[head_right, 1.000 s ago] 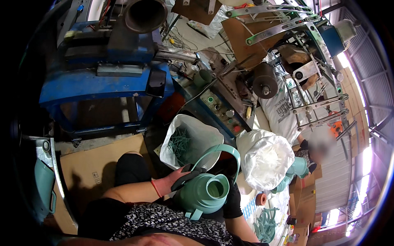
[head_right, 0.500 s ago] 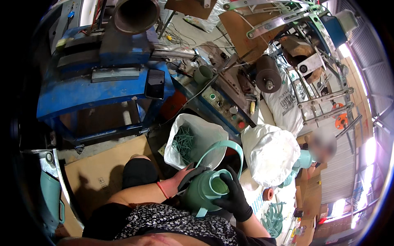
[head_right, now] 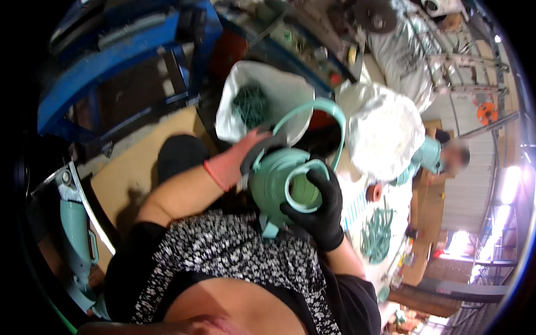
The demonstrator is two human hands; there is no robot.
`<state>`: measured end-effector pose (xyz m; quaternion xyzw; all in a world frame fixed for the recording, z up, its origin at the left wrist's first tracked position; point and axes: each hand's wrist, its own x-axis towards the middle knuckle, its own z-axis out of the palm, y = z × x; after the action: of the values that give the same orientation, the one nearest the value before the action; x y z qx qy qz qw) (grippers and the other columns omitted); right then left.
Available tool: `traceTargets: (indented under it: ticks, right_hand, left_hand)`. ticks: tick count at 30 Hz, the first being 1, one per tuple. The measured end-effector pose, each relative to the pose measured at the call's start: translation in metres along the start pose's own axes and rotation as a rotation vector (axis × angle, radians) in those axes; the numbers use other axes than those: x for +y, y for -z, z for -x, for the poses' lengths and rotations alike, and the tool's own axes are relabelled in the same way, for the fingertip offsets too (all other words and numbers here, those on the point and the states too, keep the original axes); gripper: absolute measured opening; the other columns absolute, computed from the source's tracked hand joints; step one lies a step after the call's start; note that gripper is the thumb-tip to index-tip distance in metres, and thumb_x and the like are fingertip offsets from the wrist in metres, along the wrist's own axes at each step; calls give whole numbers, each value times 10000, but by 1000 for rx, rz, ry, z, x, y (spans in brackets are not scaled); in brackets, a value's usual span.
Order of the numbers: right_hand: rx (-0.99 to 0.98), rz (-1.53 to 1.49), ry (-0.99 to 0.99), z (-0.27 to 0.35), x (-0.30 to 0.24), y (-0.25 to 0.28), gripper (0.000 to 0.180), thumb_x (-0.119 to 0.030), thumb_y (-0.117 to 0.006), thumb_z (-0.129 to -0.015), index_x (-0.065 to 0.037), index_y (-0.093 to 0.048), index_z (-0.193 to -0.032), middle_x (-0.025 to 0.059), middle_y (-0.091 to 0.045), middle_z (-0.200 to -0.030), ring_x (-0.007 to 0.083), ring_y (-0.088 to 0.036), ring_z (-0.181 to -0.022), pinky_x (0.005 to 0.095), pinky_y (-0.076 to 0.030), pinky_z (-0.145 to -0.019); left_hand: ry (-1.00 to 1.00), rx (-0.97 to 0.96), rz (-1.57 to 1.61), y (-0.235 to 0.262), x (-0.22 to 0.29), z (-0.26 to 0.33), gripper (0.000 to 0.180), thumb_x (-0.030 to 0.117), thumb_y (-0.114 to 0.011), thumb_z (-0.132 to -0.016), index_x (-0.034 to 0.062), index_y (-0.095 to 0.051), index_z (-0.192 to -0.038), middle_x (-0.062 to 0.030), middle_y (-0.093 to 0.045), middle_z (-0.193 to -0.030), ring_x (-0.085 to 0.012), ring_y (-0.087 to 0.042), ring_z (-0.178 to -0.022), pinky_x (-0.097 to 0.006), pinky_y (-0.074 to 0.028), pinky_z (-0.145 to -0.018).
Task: The person assembles light blue plastic pitchers by attaching handles and wiping the bodies with a cloth. They pick up pitcher bodies from a pile, attach handles, and wipe the surfaces before placing them on a table. The person also handles a bag of white plastic rings and a roll of tape.
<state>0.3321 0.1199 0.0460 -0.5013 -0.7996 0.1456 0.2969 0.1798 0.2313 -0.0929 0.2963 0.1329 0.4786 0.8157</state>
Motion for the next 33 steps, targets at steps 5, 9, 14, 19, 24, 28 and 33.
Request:
traceTargets:
  ticks: [5,9,14,19,24,28,33]
  right_hand:
    - [46,-61,133,37,3,31,787,-163,-894,-565,-137,-459,-1221,280,-474,-1294,427,-531,-1160,520,-459,-934]
    - [119,-99,183,59,20,45,770,-165,-891,-569,-145,-455,-1203,280,-461,-1309,414,-539,-1151,514,-465,-925]
    - [200,-108,155,72,31,30,786,-157,-886,-555,-168,-439,-1202,270,-472,-1295,421,-522,-1152,530,-448,-941]
    - [267,-188,193,73,31,18,800,-168,-888,-557,-185,-426,-1210,266,-464,-1294,424,-518,-1145,537,-457,-932]
    - [281,-221,194,78,31,14,779,-157,-829,-597,-201,-404,-1248,268,-456,-1322,418,-504,-1170,534,-441,-959]
    - [363,-248,252,83,30,11,739,-193,-798,-642,-210,-395,-1260,285,-441,-1334,422,-482,-1196,534,-423,-979]
    - [488,-580,140,86,56,3,797,-182,-905,-543,-147,-454,-1199,253,-473,-1300,402,-502,-1198,506,-418,-991]
  left_hand:
    - [257,40,63,-49,8,0,205,128,-650,-861,19,-561,-1010,-76,-631,-872,-151,-630,-843,-266,-518,-763]
    - [193,52,-58,-74,0,9,216,158,-640,-871,21,-556,-1015,-73,-625,-886,-138,-613,-848,-255,-497,-775]
    - [171,13,-207,-71,0,10,212,197,-640,-887,25,-566,-987,-58,-616,-911,-105,-583,-835,-247,-474,-757]
    - [193,115,-389,-84,16,10,243,227,-650,-881,21,-563,-978,-43,-616,-880,-95,-571,-780,-248,-472,-707]
    - [191,35,-555,-82,22,11,249,229,-643,-872,22,-568,-989,-42,-615,-849,-103,-580,-774,-258,-483,-710]
    - [-186,-78,-734,-103,9,20,185,102,-573,-912,38,-543,-1083,-53,-606,-1019,-107,-545,-964,-268,-435,-864]
    - [-416,-275,-983,-113,30,-2,575,2,-504,-903,55,-317,-1444,-127,-463,-1355,-216,-491,-1210,-347,-381,-1047]
